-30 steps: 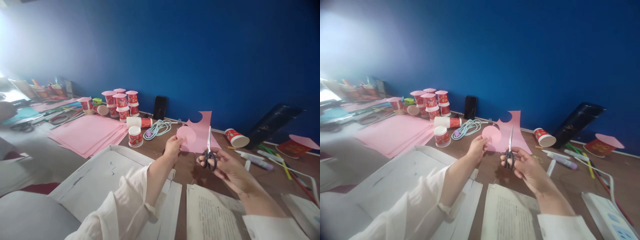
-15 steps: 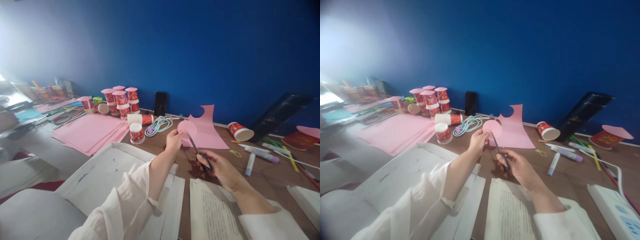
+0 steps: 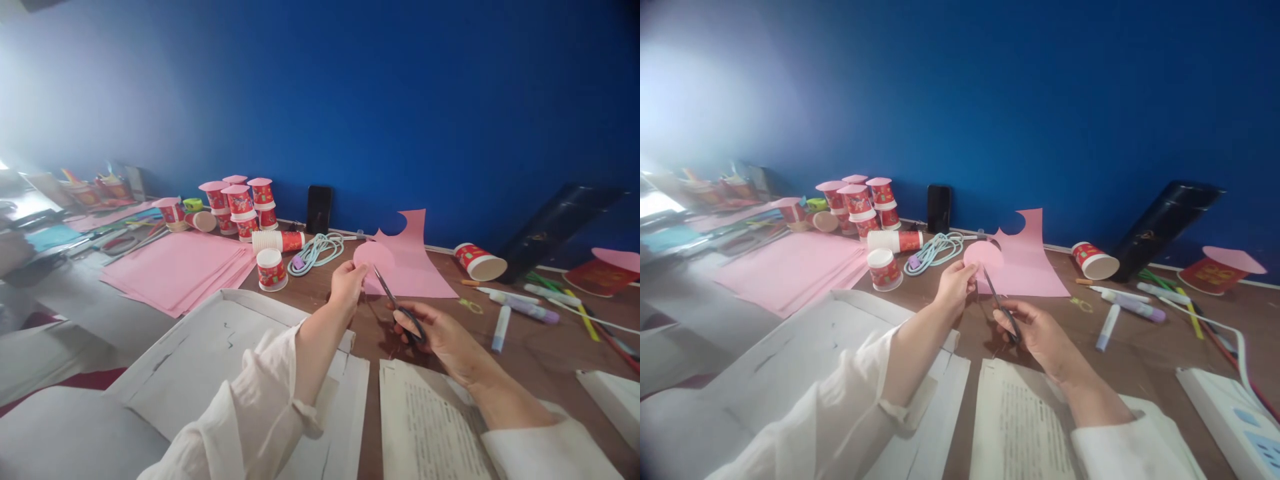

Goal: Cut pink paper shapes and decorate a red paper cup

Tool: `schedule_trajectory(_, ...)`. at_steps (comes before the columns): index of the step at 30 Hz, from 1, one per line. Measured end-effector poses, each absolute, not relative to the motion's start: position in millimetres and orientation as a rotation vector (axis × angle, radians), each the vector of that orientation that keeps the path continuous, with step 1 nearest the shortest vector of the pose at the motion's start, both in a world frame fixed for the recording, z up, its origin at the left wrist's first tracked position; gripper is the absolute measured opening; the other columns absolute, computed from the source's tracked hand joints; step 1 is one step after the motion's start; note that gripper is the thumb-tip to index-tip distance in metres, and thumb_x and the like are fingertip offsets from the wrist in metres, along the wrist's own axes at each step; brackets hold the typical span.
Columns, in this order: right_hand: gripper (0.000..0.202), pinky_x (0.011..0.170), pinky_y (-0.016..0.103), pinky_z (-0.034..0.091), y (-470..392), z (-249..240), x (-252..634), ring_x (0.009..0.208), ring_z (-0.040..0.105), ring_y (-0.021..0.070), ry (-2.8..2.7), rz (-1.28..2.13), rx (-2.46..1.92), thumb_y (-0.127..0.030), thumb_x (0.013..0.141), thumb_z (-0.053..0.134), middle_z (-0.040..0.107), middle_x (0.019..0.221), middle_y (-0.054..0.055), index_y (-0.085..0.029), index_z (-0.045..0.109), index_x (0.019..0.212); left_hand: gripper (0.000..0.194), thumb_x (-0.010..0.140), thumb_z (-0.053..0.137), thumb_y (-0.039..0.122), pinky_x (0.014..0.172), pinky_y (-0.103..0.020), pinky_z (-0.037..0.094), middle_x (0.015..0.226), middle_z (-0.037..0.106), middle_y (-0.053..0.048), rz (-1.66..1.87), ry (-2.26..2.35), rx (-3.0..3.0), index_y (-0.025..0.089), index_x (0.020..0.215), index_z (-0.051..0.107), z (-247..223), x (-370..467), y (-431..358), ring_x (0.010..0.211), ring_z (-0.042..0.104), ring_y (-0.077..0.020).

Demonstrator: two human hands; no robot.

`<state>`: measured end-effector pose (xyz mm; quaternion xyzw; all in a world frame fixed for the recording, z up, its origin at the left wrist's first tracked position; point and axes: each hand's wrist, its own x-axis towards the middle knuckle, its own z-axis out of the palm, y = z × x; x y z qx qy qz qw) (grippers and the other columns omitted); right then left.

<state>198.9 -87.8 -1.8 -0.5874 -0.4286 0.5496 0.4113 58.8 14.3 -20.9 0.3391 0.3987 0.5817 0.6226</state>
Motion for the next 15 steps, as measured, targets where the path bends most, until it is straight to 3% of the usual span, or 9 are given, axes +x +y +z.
schedule_trajectory(15,0.059,0.052,0.024,0.047,-85.9,-9.1,202.6,0.059,0.059,0.0131,-1.109,1.350,-1.388,-0.050,0.070,0.080,0.064,0.073,0.001,-0.020,0.069,0.120,0.027,0.070,0.072,0.027,0.038,-0.016,0.019,0.045,0.041,0.007,1.240,0.873,0.642,0.017,0.066,0.048,-16.7,64.4,7.7,0.036,0.030,-0.0016)
